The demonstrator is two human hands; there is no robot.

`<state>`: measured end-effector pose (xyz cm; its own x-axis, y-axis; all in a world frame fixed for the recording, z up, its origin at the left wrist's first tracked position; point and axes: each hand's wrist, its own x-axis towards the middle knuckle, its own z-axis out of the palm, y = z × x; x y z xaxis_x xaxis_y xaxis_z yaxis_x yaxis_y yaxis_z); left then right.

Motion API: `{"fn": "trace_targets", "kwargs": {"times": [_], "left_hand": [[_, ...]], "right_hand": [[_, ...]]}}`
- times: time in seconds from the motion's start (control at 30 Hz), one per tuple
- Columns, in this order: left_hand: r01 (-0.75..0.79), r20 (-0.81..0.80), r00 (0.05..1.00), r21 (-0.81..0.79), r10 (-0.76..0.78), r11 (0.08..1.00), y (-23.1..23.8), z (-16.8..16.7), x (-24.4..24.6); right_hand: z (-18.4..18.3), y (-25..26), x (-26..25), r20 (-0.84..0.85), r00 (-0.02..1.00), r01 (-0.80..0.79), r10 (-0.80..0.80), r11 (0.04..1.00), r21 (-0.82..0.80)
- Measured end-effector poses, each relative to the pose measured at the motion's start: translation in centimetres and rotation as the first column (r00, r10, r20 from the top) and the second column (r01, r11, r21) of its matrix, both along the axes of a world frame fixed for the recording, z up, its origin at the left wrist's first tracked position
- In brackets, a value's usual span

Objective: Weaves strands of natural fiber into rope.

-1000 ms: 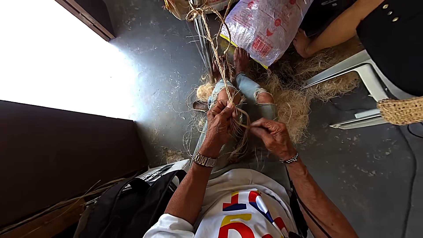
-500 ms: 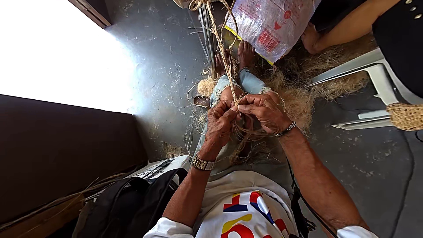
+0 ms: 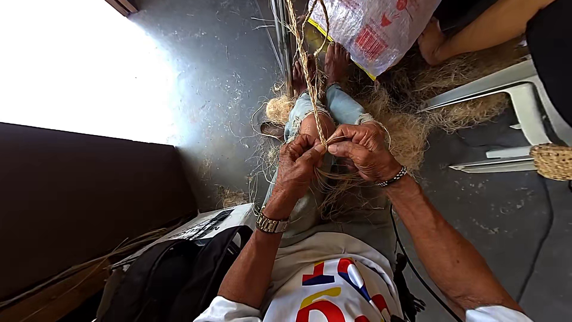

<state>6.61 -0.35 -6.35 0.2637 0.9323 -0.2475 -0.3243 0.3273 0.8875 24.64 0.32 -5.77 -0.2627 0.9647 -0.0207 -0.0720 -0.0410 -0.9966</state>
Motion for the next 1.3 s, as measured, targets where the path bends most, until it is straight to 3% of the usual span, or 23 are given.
{"fn": "trace_targets", "kwargs": {"times": [0.23,0.37,0.53,0.7,0.8,0.87,0.97,1.1,1.2,1.3], "left_hand": [[-0.023,0.108,0.994,-0.081,0.031,0.996,-0.1,-0.4,0.0],[-0.069,0.018,0.998,0.023,0.068,0.997,-0.5,-1.2,0.2],[-0.101,-0.053,0.993,0.144,0.109,0.984,-0.8,-1.4,0.7],[-0.096,-0.049,0.993,0.172,0.106,0.98,-0.7,-1.7,0.7],[-0.072,-0.036,0.996,0.156,0.079,0.985,-0.6,-1.6,0.4],[-0.063,-0.032,0.997,0.143,0.069,0.988,-0.6,-1.4,0.2],[-0.059,-0.054,0.996,0.111,0.065,0.992,-0.6,-1.4,-0.1],[-0.041,-0.27,0.958,0.21,0.098,0.977,-0.9,-1.3,-0.1],[0.016,-0.515,0.832,0.393,0.206,0.92,-1.3,-0.9,0.2],[0.066,-0.625,0.716,0.505,0.312,0.861,-2.0,-0.4,0.4]], "right_hand": [[-0.7,0.2,-0.5,0.101,0.994,0.037,-0.052,0.989,0.146],[-0.2,0.9,0.0,0.305,0.952,-0.078,-0.014,0.955,0.286],[1.1,1.4,0.5,0.506,0.861,-0.222,0.047,0.93,0.292],[1.2,1.1,1.1,0.327,0.933,-0.186,0.148,0.979,0.088],[0.6,0.9,0.6,0.132,0.985,-0.109,0.11,0.994,-0.016],[-0.2,0.8,-0.1,0.028,0.998,-0.053,0.053,0.998,-0.015],[-0.9,0.5,-0.8,0.008,1.0,0.011,-0.011,1.0,0.019],[-1.2,0.1,-0.9,0.061,0.996,0.062,-0.065,0.997,0.046],[-1.2,-0.3,-0.8,0.093,0.989,0.105,-0.113,0.991,0.081],[-1.1,-0.6,-0.8,0.131,0.98,0.135,-0.149,0.985,0.109]]}}
